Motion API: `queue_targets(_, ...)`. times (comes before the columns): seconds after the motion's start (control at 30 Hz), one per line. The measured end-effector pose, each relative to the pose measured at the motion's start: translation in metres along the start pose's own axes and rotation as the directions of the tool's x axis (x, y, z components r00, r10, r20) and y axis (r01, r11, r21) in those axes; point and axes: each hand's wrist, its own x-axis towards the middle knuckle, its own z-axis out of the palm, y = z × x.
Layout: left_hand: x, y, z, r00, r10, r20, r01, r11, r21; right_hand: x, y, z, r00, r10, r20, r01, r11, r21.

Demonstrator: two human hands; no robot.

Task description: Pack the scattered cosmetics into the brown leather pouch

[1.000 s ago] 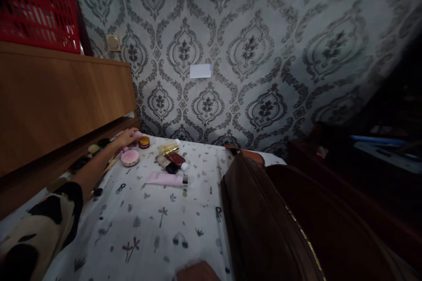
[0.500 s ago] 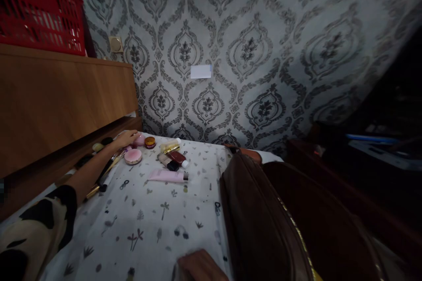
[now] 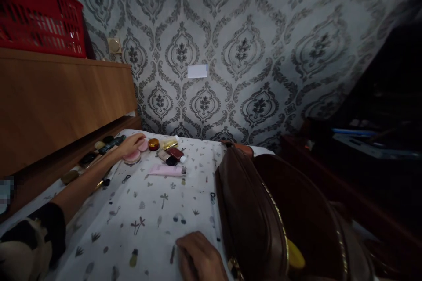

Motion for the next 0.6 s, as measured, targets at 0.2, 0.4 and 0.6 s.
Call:
queue_targets(0.2,-0.008,0.022,0.002,0.998,0.032,-0.049,-0.035,0.997,-0.069,0.002,-0.012,-0.004,0.998,0.060,0.005,-0.060,0.998,0.011)
queue_targets(0.4,-0.028,0.031,0.017,1.000,0.027,0.013,-0.027,1.000,-0.004,0.004,-0.017,-0.003,0.998,0.066,-0.017,-0.066,0.998,-0.002)
queue_targets(0.6,-0.056,0.056,0.002,0.994,0.105,0.041,-0.105,0.994,0.009,0.005,-0.021,-0.003,0.997,0.078,-0.028,-0.079,0.997,-0.018)
